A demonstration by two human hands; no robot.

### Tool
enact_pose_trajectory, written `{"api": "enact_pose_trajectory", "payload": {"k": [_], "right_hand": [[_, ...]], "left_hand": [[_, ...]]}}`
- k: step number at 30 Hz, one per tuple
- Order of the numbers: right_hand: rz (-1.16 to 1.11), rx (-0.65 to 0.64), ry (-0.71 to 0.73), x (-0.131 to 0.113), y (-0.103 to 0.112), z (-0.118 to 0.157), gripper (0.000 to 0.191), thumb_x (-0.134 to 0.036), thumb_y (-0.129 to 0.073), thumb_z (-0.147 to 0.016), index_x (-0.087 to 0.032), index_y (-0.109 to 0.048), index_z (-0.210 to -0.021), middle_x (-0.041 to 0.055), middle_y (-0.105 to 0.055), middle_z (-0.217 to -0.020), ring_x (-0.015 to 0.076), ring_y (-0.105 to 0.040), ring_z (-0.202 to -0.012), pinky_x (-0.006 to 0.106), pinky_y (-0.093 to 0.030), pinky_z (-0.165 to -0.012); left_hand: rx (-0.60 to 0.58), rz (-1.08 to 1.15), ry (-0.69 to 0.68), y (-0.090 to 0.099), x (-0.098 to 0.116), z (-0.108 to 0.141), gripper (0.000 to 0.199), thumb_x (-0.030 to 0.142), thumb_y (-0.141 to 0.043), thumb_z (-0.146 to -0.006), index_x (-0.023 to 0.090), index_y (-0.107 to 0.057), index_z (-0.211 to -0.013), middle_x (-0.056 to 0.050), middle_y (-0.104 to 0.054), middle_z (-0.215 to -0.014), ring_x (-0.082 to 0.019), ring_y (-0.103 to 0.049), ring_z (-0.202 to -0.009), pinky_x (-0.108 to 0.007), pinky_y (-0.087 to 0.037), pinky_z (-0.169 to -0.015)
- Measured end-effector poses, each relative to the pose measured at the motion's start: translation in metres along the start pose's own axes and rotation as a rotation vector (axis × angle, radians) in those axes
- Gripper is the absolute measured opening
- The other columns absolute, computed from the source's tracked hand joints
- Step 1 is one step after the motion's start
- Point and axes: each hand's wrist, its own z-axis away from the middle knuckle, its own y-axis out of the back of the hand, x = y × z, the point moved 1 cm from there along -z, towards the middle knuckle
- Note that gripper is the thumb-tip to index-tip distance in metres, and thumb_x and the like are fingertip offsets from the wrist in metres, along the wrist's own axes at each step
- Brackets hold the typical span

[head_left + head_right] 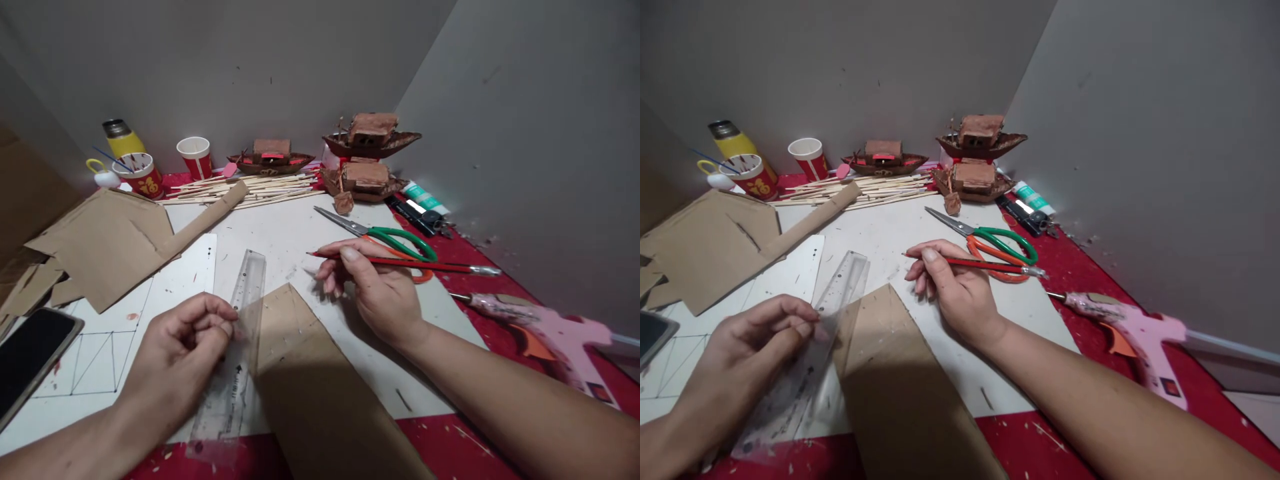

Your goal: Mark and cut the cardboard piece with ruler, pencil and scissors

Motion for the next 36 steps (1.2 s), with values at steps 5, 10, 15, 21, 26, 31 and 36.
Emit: {"api": "enact_pose_trajectory", "payload": {"k": [5,10,15,21,26,31,36], "right_hand": [[0.014,-0.001,-0.016,0.000,0.000,0.000,0.030,-0.047,-0.061,-0.093,-0.018,-0.069,-0.090,0.0019,-0.068,-0.068,0.0119,-0.059,-0.051,0.025,-0.042,-0.045],[0.030,-0.017,-0.031,0.001,0.000,0.000,0.031,-0.047,-0.059,-0.094,-0.017,-0.068,-0.092,0.0023,-0.068,-0.070,0.0122,-0.059,-0.052,0.025,-0.042,-0.045],[0.035,-0.039,-0.037,0.002,0.001,0.001,0.030,-0.044,-0.056,-0.097,-0.016,-0.068,-0.094,0.0025,-0.068,-0.071,0.0118,-0.059,-0.054,0.025,-0.043,-0.048],[0.019,-0.053,-0.059,0.003,0.001,0.000,0.030,-0.043,-0.055,-0.098,-0.016,-0.066,-0.095,0.0026,-0.067,-0.072,0.0116,-0.059,-0.055,0.025,-0.043,-0.048],[0.023,-0.053,-0.070,0.003,0.000,0.000,0.031,-0.045,-0.056,-0.097,-0.015,-0.066,-0.095,0.0029,-0.067,-0.073,0.0116,-0.059,-0.055,0.025,-0.044,-0.049],[0.023,-0.057,-0.080,0.003,-0.001,0.000,0.032,-0.046,-0.055,-0.097,-0.015,-0.066,-0.095,0.0022,-0.066,-0.072,0.0116,-0.058,-0.054,0.025,-0.043,-0.048],[0.026,-0.065,-0.078,0.003,-0.001,0.000,0.033,-0.045,-0.055,-0.097,-0.015,-0.066,-0.095,0.0021,-0.066,-0.072,0.0116,-0.058,-0.054,0.025,-0.044,-0.050]], "left_hand": [[-0.120,-0.313,-0.338,-0.002,-0.009,0.010,0.024,0.026,-0.052,-0.093,0.022,-0.062,-0.114,-0.002,-0.076,-0.085,-0.012,-0.065,-0.058,-0.019,-0.050,-0.050],[-0.164,-0.632,-0.857,-0.003,-0.012,0.017,0.056,0.016,-0.047,-0.095,0.014,-0.034,-0.149,-0.011,-0.073,-0.113,-0.017,-0.072,-0.089,-0.025,-0.059,-0.073],[-0.017,-0.955,-1.060,0.009,-0.015,0.015,0.048,0.012,-0.046,-0.096,0.009,-0.041,-0.144,-0.013,-0.074,-0.105,-0.021,-0.071,-0.083,-0.030,-0.056,-0.071],[-0.033,-1.227,-1.183,0.006,-0.008,0.042,0.038,0.015,-0.028,-0.101,0.004,-0.057,-0.122,-0.007,-0.068,-0.073,-0.022,-0.057,-0.060,-0.037,-0.045,-0.054],[-0.147,-1.237,-1.187,-0.013,-0.008,0.043,0.031,0.012,-0.033,-0.101,0.011,-0.064,-0.106,-0.010,-0.074,-0.100,-0.022,-0.064,-0.078,-0.034,-0.052,-0.063],[-0.139,-1.169,-1.192,-0.022,-0.026,0.034,0.027,0.021,-0.047,-0.100,0.007,-0.066,-0.113,-0.013,-0.074,-0.111,-0.028,-0.066,-0.103,-0.039,-0.057,-0.082],[-0.154,-1.205,-1.180,-0.022,-0.035,0.037,0.037,0.020,-0.035,-0.102,0.007,-0.064,-0.122,-0.013,-0.071,-0.122,-0.028,-0.065,-0.113,-0.040,-0.058,-0.086]]}}
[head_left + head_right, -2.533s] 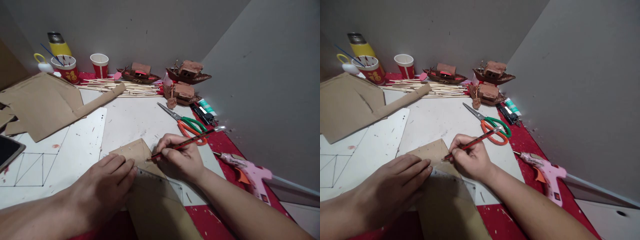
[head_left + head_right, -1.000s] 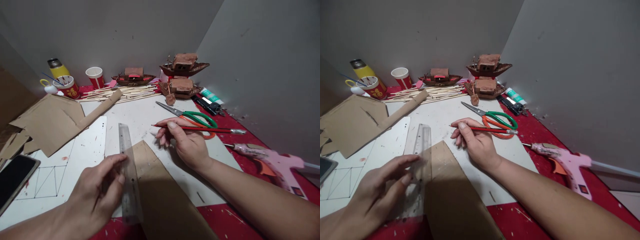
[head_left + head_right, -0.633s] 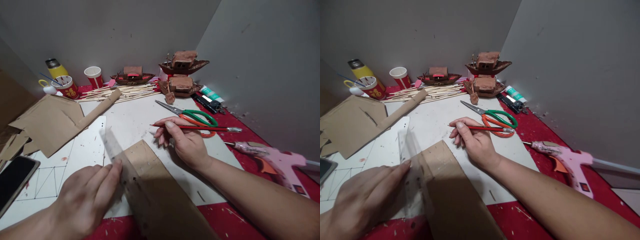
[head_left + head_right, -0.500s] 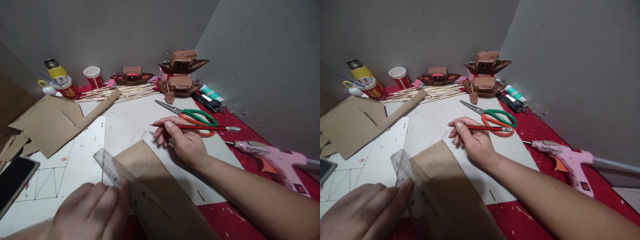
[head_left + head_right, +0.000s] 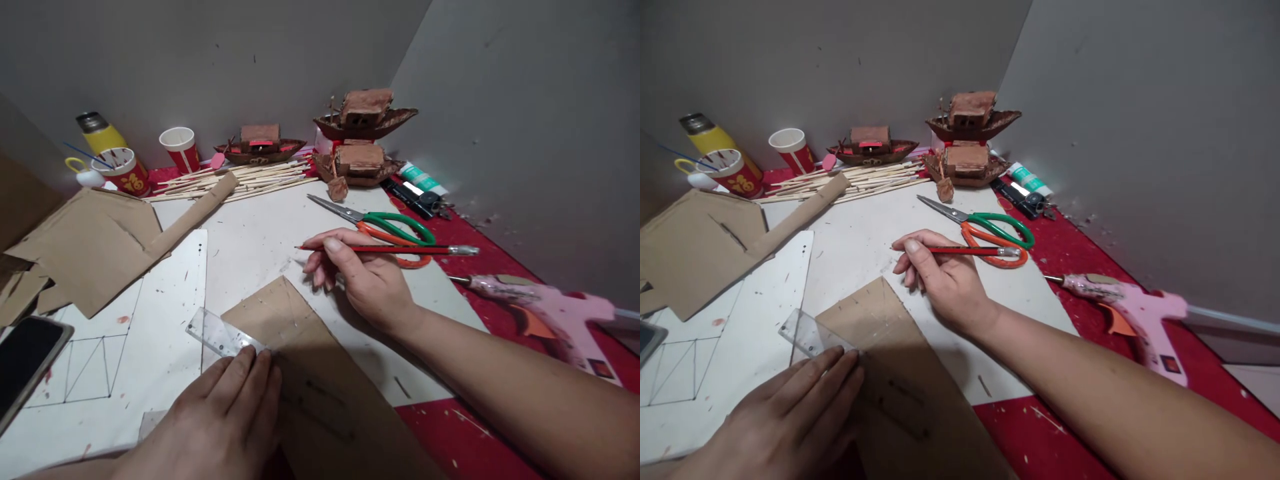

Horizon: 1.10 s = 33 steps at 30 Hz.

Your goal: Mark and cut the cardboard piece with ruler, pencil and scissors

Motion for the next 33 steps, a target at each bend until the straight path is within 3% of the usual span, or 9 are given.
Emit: {"api": "enact_pose_trajectory", "payload": {"k": [5,8,21,27,33], "right_hand": [[0.005,-0.011,-0.017,0.001,0.001,0.000,0.033,-0.046,-0.055,-0.097,-0.015,-0.066,-0.097,0.0022,-0.066,-0.073,0.0119,-0.058,-0.056,0.026,-0.045,-0.051],[0.001,-0.018,-0.027,0.002,0.001,0.000,0.034,-0.047,-0.054,-0.097,-0.015,-0.066,-0.097,0.0023,-0.065,-0.073,0.0127,-0.058,-0.057,0.027,-0.045,-0.052],[0.010,-0.039,-0.014,0.003,0.001,0.000,0.033,-0.045,-0.052,-0.099,-0.014,-0.065,-0.098,0.0026,-0.065,-0.075,0.0126,-0.058,-0.058,0.027,-0.047,-0.054],[0.005,-0.038,-0.039,0.003,0.000,-0.001,0.035,-0.048,-0.054,-0.097,-0.015,-0.066,-0.098,0.0019,-0.064,-0.074,0.0124,-0.058,-0.057,0.027,-0.047,-0.054],[-0.004,-0.032,-0.047,0.003,0.000,-0.001,0.036,-0.050,-0.055,-0.096,-0.016,-0.065,-0.097,0.0015,-0.064,-0.073,0.0122,-0.058,-0.057,0.027,-0.047,-0.053]], "left_hand": [[-0.204,-0.070,-0.038,0.007,-0.001,-0.002,0.043,0.034,-0.038,-0.103,0.009,-0.062,-0.129,-0.011,-0.067,-0.132,-0.027,-0.063,-0.117,-0.035,-0.058,-0.089],[-0.250,-0.076,-0.005,0.007,-0.001,-0.002,0.048,0.041,-0.039,-0.102,0.009,-0.060,-0.132,-0.011,-0.064,-0.136,-0.029,-0.061,-0.120,-0.036,-0.057,-0.089],[-0.271,-0.098,0.014,0.011,-0.005,-0.014,0.080,0.061,-0.064,-0.081,0.000,-0.059,-0.132,-0.021,-0.066,-0.130,-0.034,-0.064,-0.110,-0.043,-0.052,-0.086],[-0.289,-0.101,0.091,0.005,-0.006,-0.009,0.083,0.063,-0.060,-0.084,0.003,-0.051,-0.140,-0.022,-0.057,-0.141,-0.035,-0.060,-0.117,-0.045,-0.046,-0.090],[-0.297,-0.099,0.077,0.004,-0.008,-0.009,0.085,0.063,-0.062,-0.082,0.003,-0.051,-0.140,-0.023,-0.057,-0.140,-0.037,-0.058,-0.120,-0.046,-0.046,-0.090]]}}
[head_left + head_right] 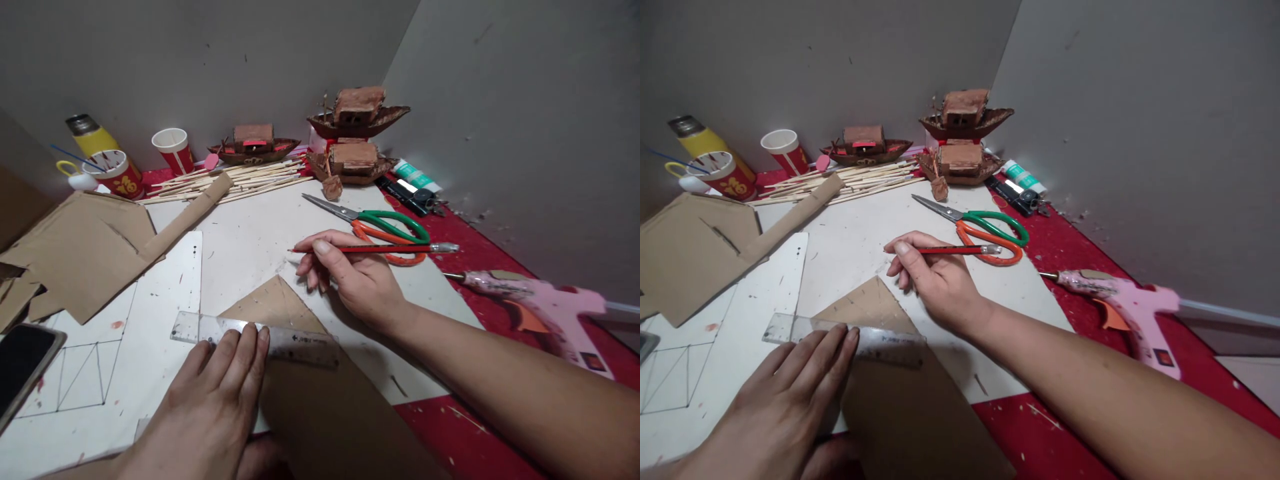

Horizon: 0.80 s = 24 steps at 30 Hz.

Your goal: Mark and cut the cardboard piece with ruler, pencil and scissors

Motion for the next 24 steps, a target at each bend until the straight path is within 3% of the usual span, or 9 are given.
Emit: {"api": "enact_pose_trajectory", "payload": {"k": [4,8,15,24], "right_hand": [[0.008,-0.004,0.000,0.0000,0.0002,0.0004,0.035,-0.049,-0.055,-0.096,-0.015,-0.066,-0.097,0.0015,-0.064,-0.073,0.0118,-0.058,-0.056,0.026,-0.047,-0.053],[0.017,-0.007,-0.005,0.0003,0.0006,0.0004,0.036,-0.049,-0.055,-0.096,-0.015,-0.066,-0.097,0.0019,-0.065,-0.074,0.0118,-0.058,-0.057,0.026,-0.047,-0.053],[0.019,-0.002,-0.029,0.0003,-0.0001,0.0002,0.037,-0.052,-0.057,-0.094,-0.016,-0.066,-0.096,0.0018,-0.065,-0.072,0.0121,-0.058,-0.056,0.026,-0.047,-0.053],[0.031,-0.003,-0.021,0.0000,0.0005,0.0003,0.035,-0.049,-0.056,-0.095,-0.016,-0.066,-0.096,0.0018,-0.065,-0.072,0.0121,-0.058,-0.056,0.027,-0.048,-0.053]], "left_hand": [[0.010,0.010,-0.021,0.0015,0.0012,-0.0017,0.087,0.064,-0.064,-0.080,0.000,-0.054,-0.137,-0.023,-0.059,-0.138,-0.037,-0.060,-0.118,-0.046,-0.048,-0.088],[0.017,0.024,-0.016,0.0011,0.0032,0.0003,0.088,0.064,-0.065,-0.078,0.005,-0.050,-0.142,-0.022,-0.057,-0.141,-0.037,-0.058,-0.122,-0.045,-0.049,-0.089],[-0.038,0.002,0.061,-0.0005,0.0074,0.0062,0.091,0.069,-0.059,-0.081,0.011,-0.042,-0.149,-0.019,-0.045,-0.152,-0.034,-0.045,-0.138,-0.043,-0.043,-0.104],[-0.017,0.047,-0.027,-0.0009,0.0005,0.0045,0.097,0.065,-0.066,-0.078,0.002,-0.040,-0.148,-0.027,-0.045,-0.149,-0.041,-0.043,-0.138,-0.047,-0.048,-0.103]]}}
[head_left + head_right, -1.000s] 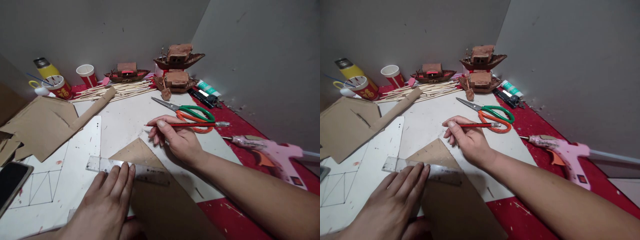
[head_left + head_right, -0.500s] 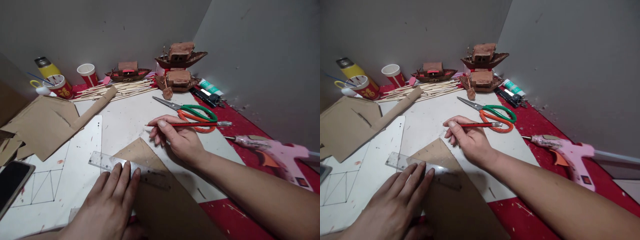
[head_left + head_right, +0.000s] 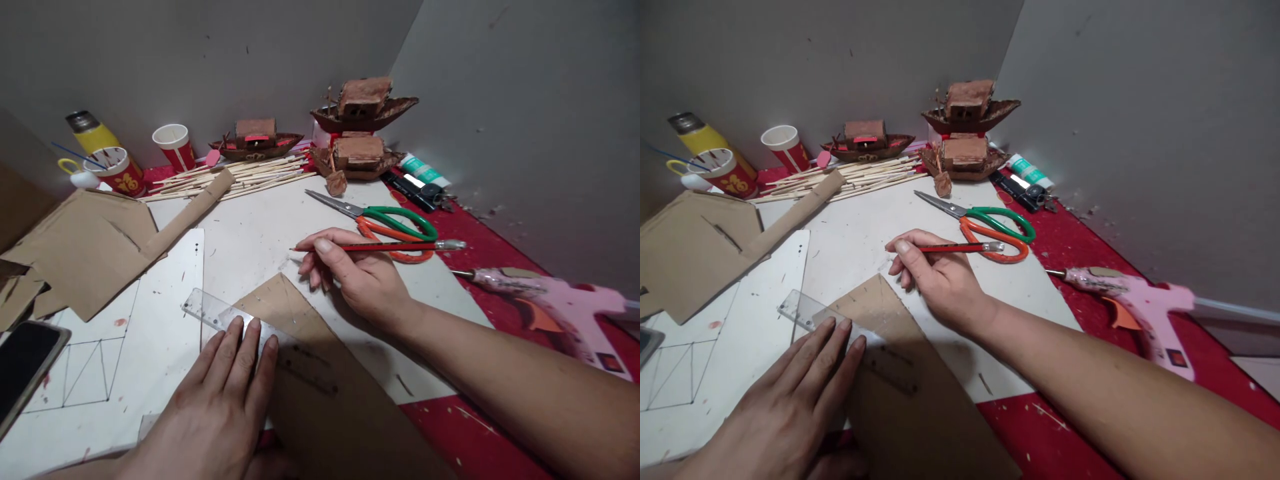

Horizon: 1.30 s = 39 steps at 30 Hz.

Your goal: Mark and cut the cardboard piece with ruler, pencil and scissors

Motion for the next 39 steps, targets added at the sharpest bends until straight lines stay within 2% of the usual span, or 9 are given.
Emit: {"api": "enact_pose_trajectory", "payload": {"k": [7,16,19,23,28,31,35,37,39], "right_hand": [[0.002,-0.003,-0.003,0.001,0.000,0.001,0.032,-0.045,-0.055,-0.097,-0.015,-0.066,-0.097,0.0022,-0.065,-0.074,0.0119,-0.058,-0.057,0.026,-0.048,-0.054],[0.006,-0.003,0.013,0.000,0.001,0.001,0.030,-0.043,-0.054,-0.098,-0.015,-0.066,-0.097,0.0023,-0.065,-0.074,0.0119,-0.058,-0.057,0.026,-0.048,-0.055],[0.006,-0.009,0.013,0.001,0.001,0.001,0.031,-0.043,-0.054,-0.098,-0.015,-0.066,-0.097,0.0024,-0.065,-0.074,0.0120,-0.058,-0.057,0.026,-0.048,-0.054],[0.008,-0.019,0.012,0.001,0.001,0.001,0.031,-0.043,-0.053,-0.098,-0.015,-0.066,-0.098,0.0028,-0.065,-0.075,0.0121,-0.058,-0.058,0.026,-0.048,-0.054],[0.009,-0.024,0.014,0.001,0.001,0.001,0.029,-0.040,-0.051,-0.099,-0.015,-0.066,-0.098,0.0025,-0.065,-0.075,0.0116,-0.058,-0.057,0.025,-0.048,-0.054],[0.006,-0.029,0.011,0.002,0.001,0.000,0.029,-0.040,-0.051,-0.099,-0.015,-0.066,-0.098,0.0024,-0.065,-0.074,0.0112,-0.058,-0.057,0.025,-0.048,-0.053],[-0.008,-0.029,0.009,0.003,0.001,0.000,0.028,-0.039,-0.052,-0.099,-0.015,-0.066,-0.097,0.0017,-0.064,-0.074,0.0109,-0.058,-0.057,0.024,-0.048,-0.053],[-0.011,-0.030,0.011,0.003,0.001,0.000,0.027,-0.039,-0.052,-0.099,-0.016,-0.066,-0.096,0.0017,-0.065,-0.074,0.0109,-0.058,-0.058,0.023,-0.048,-0.053],[-0.013,-0.029,0.009,0.002,0.001,0.000,0.027,-0.039,-0.051,-0.099,-0.016,-0.066,-0.096,0.0017,-0.065,-0.073,0.0109,-0.058,-0.057,0.023,-0.048,-0.053]], "left_hand": [[0.010,-0.020,-0.018,0.002,-0.001,-0.004,0.095,0.065,-0.067,-0.078,0.001,-0.045,-0.144,-0.029,-0.047,-0.147,-0.042,-0.046,-0.135,-0.047,-0.054,-0.098],[0.053,-0.007,-0.032,0.003,-0.004,-0.010,0.094,0.068,-0.072,-0.070,0.000,-0.056,-0.133,-0.031,-0.055,-0.137,-0.046,-0.054,-0.127,-0.049,-0.058,-0.092],[0.081,0.004,-0.046,0.002,-0.008,-0.011,0.092,0.070,-0.068,-0.073,0.000,-0.058,-0.131,-0.030,-0.055,-0.138,-0.045,-0.053,-0.128,-0.050,-0.057,-0.094],[0.080,0.030,-0.060,0.001,-0.012,-0.011,0.083,0.066,-0.064,-0.080,-0.001,-0.058,-0.129,-0.029,-0.057,-0.137,-0.043,-0.053,-0.129,-0.049,-0.056,-0.096],[0.076,0.138,-0.023,-0.002,-0.015,-0.008,0.074,0.056,-0.063,-0.086,0.009,-0.050,-0.142,-0.023,-0.053,-0.144,-0.042,-0.044,-0.137,-0.052,-0.053,-0.100],[0.109,0.213,-0.018,-0.002,-0.023,-0.007,0.064,0.051,-0.056,-0.092,0.012,-0.050,-0.142,-0.023,-0.050,-0.146,-0.041,-0.039,-0.141,-0.052,-0.052,-0.101],[0.112,0.337,-0.082,-0.001,-0.044,-0.010,0.045,0.042,-0.052,-0.097,0.015,-0.058,-0.132,-0.017,-0.056,-0.141,-0.034,-0.046,-0.137,-0.048,-0.045,-0.110],[0.117,0.378,-0.044,-0.002,-0.053,-0.013,0.039,0.039,-0.053,-0.098,0.018,-0.060,-0.130,-0.014,-0.058,-0.140,-0.031,-0.051,-0.133,-0.045,-0.046,-0.110],[0.159,0.376,0.056,-0.004,-0.058,-0.015,0.043,0.042,-0.054,-0.097,0.020,-0.056,-0.134,-0.015,-0.056,-0.142,-0.031,-0.052,-0.132,-0.046,-0.048,-0.107]]}}
